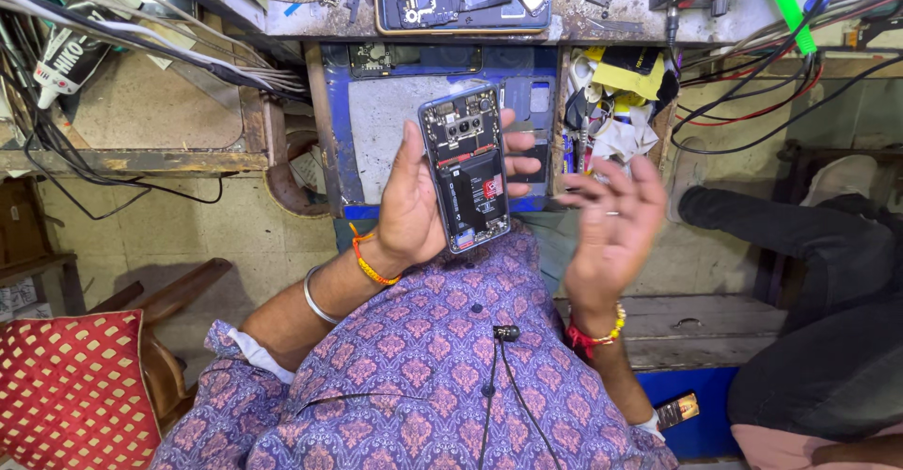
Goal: The person cleans the internal chassis of a disassembled mobile phone using a cloth, removes the battery, and installs a replacement screen.
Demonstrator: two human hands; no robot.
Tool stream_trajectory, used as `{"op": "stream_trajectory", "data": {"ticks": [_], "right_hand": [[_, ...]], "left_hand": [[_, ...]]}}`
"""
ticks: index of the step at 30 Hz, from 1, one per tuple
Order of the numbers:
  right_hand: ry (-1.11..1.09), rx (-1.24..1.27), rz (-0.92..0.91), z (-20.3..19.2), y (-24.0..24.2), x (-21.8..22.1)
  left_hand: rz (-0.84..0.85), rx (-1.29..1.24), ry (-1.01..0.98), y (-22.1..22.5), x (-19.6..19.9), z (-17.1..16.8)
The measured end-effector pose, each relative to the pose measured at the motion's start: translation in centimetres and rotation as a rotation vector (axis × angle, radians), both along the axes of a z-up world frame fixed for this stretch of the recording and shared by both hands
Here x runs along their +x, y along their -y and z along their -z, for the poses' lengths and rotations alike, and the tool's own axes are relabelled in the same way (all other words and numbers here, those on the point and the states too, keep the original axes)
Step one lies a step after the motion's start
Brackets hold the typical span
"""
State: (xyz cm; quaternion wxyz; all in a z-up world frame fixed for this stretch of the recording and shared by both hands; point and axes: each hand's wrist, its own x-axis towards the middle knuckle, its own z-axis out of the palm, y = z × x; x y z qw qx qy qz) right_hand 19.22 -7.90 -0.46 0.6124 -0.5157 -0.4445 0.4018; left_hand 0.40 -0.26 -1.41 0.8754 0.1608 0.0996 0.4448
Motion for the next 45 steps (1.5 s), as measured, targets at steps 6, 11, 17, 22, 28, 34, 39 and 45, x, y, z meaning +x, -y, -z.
{"op": "stream_trajectory", "data": {"ticks": [6,11,17,22,28,34,39,45], "right_hand": [[0.555,0.087,-0.054,-2.7,0.0,0.2],[0.616,0.093,-0.233,-3.6,-2.0,-2.1],[0.667,0.128,-0.203,-3.2,-2.9,-2.1],[0.659,0.093,-0.204,-2.9,-2.7,-2.1],[0.683,0.135,-0.202,-2.8,-2.7,-2.0],[0.787,0.177,-0.24,-3.2,-2.8,-1.4],[0.84,0.21,-0.269,-3.6,-3.0,-1.1],[0.842,0.185,-0.321,-4.1,-3.1,-0.7]], "left_hand": [[0.041,0.044,-0.106,0.7,0.7,0.7],[0.075,0.086,-0.14,1.9,1.1,1.1],[0.122,0.125,-0.248,2.3,0.5,1.4],[0.121,0.145,-0.302,2.3,0.6,1.8],[0.124,0.25,-0.44,2.5,0.5,2.2],[0.181,0.086,-0.362,2.6,0.9,2.6],[0.207,-0.032,-0.358,2.8,1.1,2.7],[0.236,-0.063,-0.461,2.9,1.1,3.1]]}}
